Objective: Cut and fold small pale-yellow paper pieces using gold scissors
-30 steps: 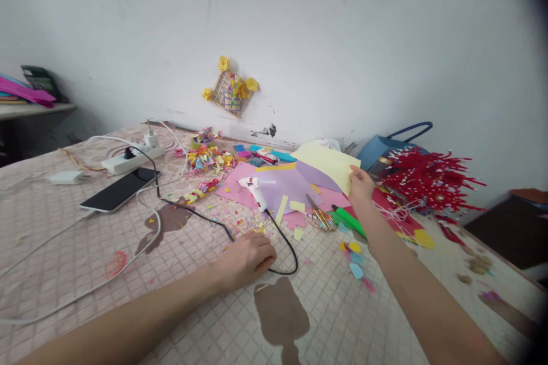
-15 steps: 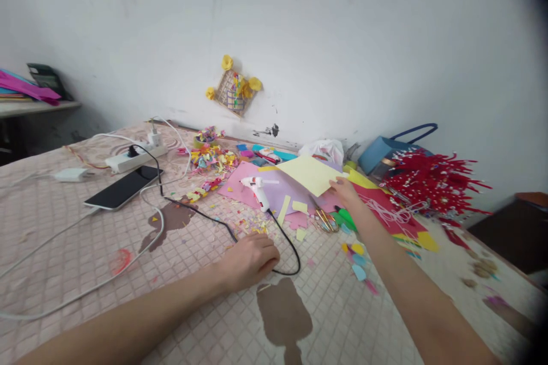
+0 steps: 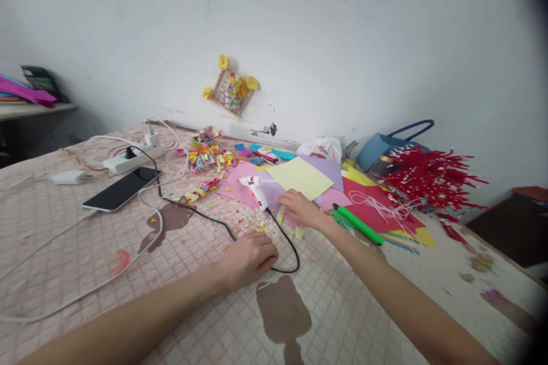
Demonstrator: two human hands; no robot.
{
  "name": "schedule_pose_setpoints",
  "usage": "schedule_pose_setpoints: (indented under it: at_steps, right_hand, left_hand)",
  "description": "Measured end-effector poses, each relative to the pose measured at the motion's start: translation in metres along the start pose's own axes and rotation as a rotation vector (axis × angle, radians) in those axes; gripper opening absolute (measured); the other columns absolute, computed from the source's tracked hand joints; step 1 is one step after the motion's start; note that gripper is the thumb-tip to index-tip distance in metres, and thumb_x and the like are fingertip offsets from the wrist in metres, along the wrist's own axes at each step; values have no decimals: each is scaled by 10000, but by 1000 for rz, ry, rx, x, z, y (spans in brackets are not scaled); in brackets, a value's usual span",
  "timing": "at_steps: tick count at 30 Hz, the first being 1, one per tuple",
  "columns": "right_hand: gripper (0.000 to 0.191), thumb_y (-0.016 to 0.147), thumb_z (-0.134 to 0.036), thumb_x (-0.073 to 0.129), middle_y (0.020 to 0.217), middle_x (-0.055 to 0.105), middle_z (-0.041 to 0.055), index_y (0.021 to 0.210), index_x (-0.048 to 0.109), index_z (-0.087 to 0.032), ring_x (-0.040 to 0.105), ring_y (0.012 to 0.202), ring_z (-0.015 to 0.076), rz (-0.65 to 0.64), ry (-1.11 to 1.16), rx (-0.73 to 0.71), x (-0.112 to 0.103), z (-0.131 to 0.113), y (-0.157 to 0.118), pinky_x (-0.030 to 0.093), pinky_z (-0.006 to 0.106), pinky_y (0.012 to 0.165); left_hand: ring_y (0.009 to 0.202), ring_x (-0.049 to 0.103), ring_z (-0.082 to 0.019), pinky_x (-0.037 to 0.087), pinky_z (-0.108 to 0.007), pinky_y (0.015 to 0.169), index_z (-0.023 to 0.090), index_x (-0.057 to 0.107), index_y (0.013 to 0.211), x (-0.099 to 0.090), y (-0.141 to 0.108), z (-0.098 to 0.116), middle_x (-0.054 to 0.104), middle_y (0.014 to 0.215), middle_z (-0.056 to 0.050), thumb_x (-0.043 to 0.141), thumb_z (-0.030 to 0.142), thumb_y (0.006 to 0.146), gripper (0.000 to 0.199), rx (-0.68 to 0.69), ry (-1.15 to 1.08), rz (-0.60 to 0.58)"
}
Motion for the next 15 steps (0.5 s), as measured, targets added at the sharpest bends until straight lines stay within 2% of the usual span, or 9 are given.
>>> schedule_pose_setpoints:
  at_steps: [3, 8, 11, 15]
  right_hand:
    - [266, 689, -25, 563, 926, 607, 52, 888, 610, -195, 471, 965, 214, -78, -61, -52, 6, -4, 8, 365, 343, 831]
    - [101, 715, -82, 583, 808, 576, 40, 717, 573, -183, 467, 869, 201, -115, -138, -51, 3, -4, 14, 360, 312, 767]
    - [106, 733, -82, 565, 812, 572, 36, 720, 550, -186, 469, 877, 196, -73, -162, -16, -7, -4, 10, 346, 312, 775]
    - [94, 799, -103, 480, 812, 571, 55, 777, 520, -184, 485, 853, 204, 62, -175, 93, -31, -6, -9, 334, 348, 780]
  left_hand:
    - [747, 525, -139, 380, -253, 714, 156, 574, 792, -1, 0, 2, 602, 755, -35, 399, 166, 855, 186, 8, 0, -13]
    - [742, 525, -139, 383, -251, 709, 152, 571, 794, -4, 0, 4, 603, 761, -38, 401, 171, 853, 182, 12, 6, -21]
    - [734, 525, -140, 381, -255, 701, 155, 571, 783, -5, -1, 3, 601, 753, -37, 405, 169, 849, 179, 14, 9, -4]
    - [742, 532, -153, 388, -270, 693, 165, 573, 771, -8, -2, -3, 600, 736, -40, 416, 156, 835, 169, -39, -45, 81]
Point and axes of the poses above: each hand's wrist, its own y-axis towards the middle knuckle, its own x-axis out of the palm, z = x × y, the point moved 7 cm from there along y, towards the middle knuckle
